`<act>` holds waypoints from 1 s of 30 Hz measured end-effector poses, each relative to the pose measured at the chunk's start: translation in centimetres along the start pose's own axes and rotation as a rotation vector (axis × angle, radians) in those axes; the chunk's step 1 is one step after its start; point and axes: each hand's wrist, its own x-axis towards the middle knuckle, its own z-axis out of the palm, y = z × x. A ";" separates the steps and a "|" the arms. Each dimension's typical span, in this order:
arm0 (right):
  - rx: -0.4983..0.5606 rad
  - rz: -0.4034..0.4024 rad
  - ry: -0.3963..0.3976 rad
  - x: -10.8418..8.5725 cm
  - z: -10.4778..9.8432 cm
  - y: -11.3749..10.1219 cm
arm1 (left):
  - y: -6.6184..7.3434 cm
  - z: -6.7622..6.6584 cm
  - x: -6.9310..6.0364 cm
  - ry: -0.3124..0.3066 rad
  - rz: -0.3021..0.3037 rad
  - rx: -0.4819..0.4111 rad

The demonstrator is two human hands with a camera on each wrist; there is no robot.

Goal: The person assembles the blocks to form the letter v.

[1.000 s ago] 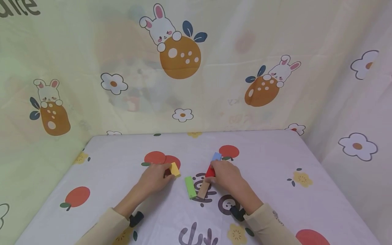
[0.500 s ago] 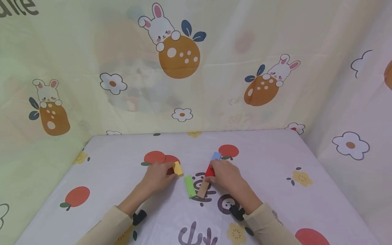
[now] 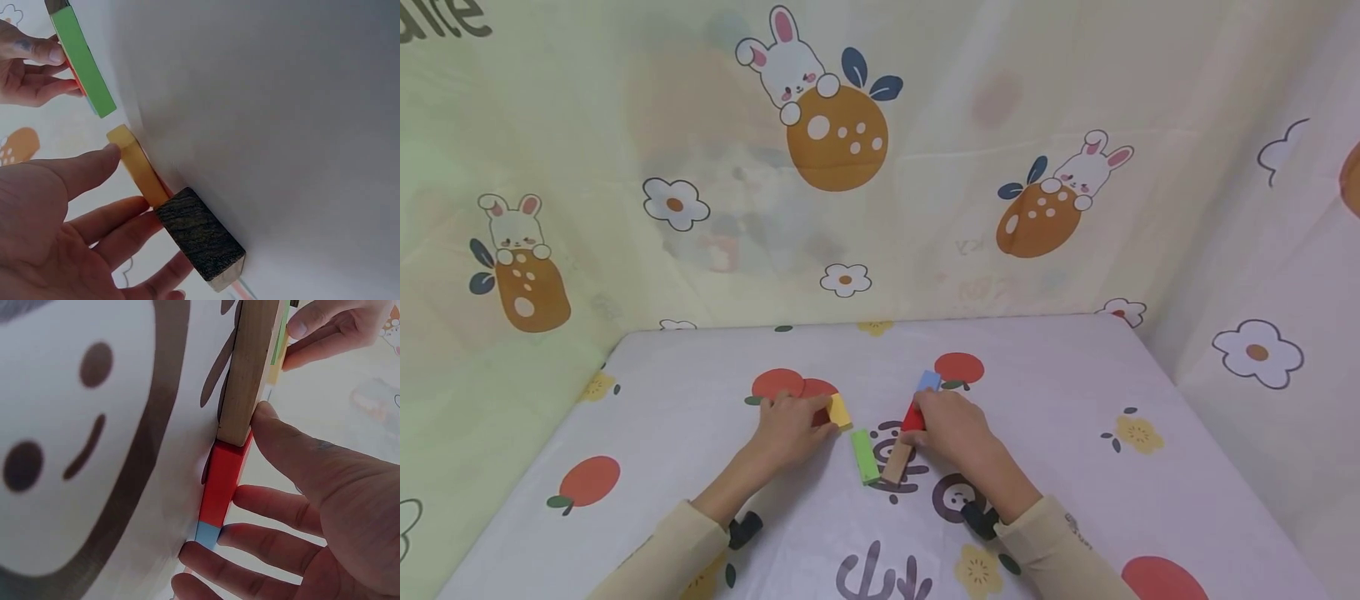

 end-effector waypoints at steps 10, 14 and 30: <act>-0.006 -0.002 0.002 -0.1 0.0 0.1 | 0.4 0.0 0.2 -0.006 0.022 -0.001; -0.005 -0.008 0.005 0.0 0.0 0.1 | 0.6 -0.1 0.3 -0.015 0.031 -0.015; -0.008 -0.008 0.020 -0.1 0.1 -0.1 | 0.8 0.5 0.5 -0.020 0.054 0.003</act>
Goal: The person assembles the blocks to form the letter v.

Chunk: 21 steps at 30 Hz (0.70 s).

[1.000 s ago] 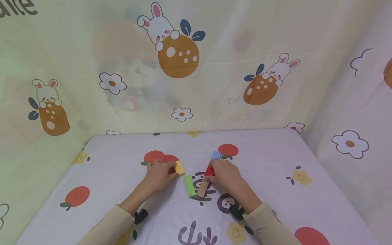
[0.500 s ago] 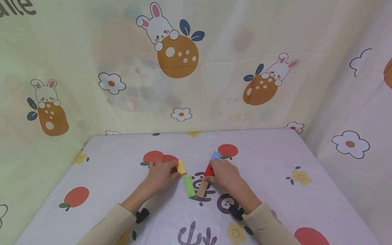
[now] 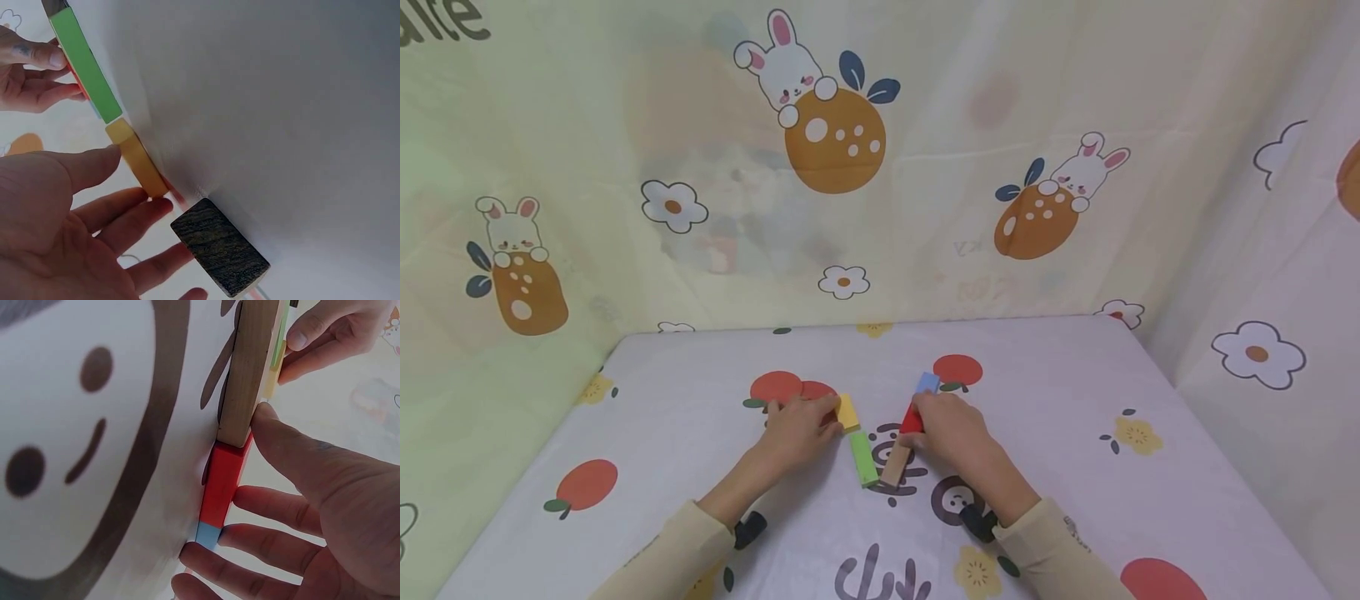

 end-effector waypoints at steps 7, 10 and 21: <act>-0.006 -0.001 0.000 0.0 0.0 0.0 | -0.2 0.2 0.1 -0.037 0.030 -0.015; -0.011 -0.001 -0.001 -0.1 0.0 0.0 | -0.1 0.2 0.0 -0.046 0.035 -0.020; -0.002 0.007 -0.006 0.0 0.0 0.0 | -0.2 0.1 0.1 -0.015 0.039 -0.056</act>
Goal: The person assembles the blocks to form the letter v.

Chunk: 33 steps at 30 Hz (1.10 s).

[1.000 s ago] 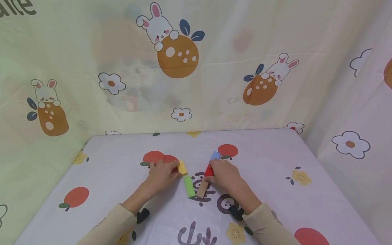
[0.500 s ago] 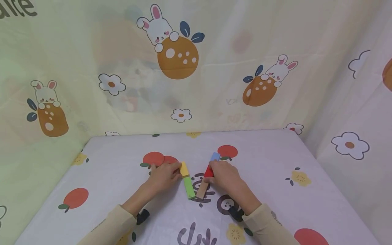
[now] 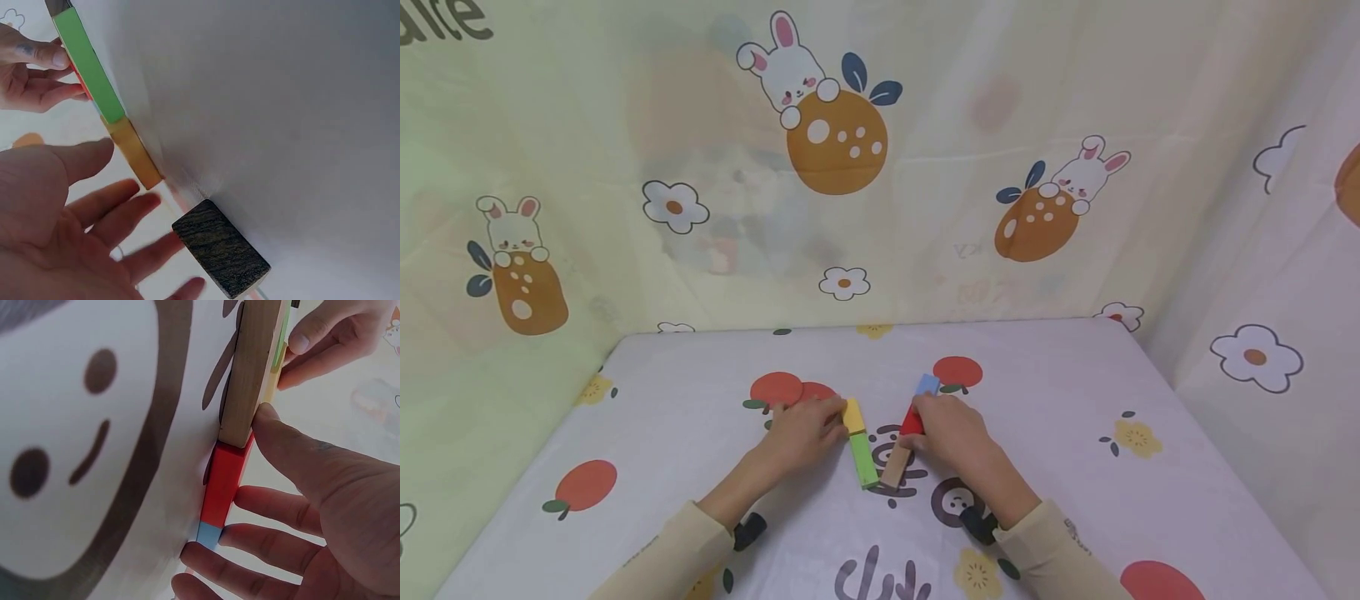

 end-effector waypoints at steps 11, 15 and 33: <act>0.007 0.005 -0.005 0.1 0.2 -0.1 | -0.6 -0.2 0.4 0.017 0.019 -0.120; 0.009 -0.001 0.000 0.2 0.2 -0.1 | -0.7 -0.1 0.4 -0.002 0.025 -0.118; 0.005 0.012 0.003 0.0 0.2 0.0 | -0.5 0.0 0.5 -0.005 0.035 -0.078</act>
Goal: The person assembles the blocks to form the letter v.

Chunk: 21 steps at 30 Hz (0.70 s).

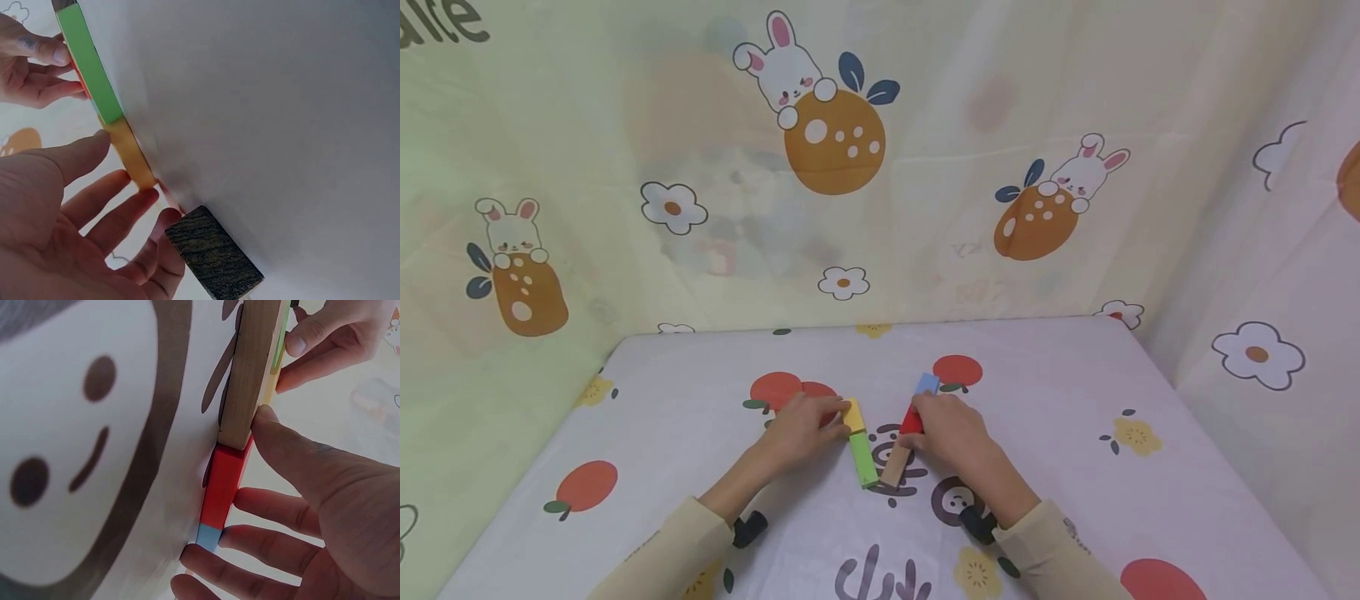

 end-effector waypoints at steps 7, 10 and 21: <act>-0.017 -0.016 0.012 0.0 0.0 0.1 | 0.1 -0.1 0.0 0.008 0.029 0.014; -0.009 -0.009 0.007 0.0 0.0 0.1 | 0.1 -0.1 0.0 0.012 0.035 0.016; 0.007 -0.013 0.005 0.1 -0.1 0.0 | 0.2 -0.1 -0.2 0.010 0.030 0.019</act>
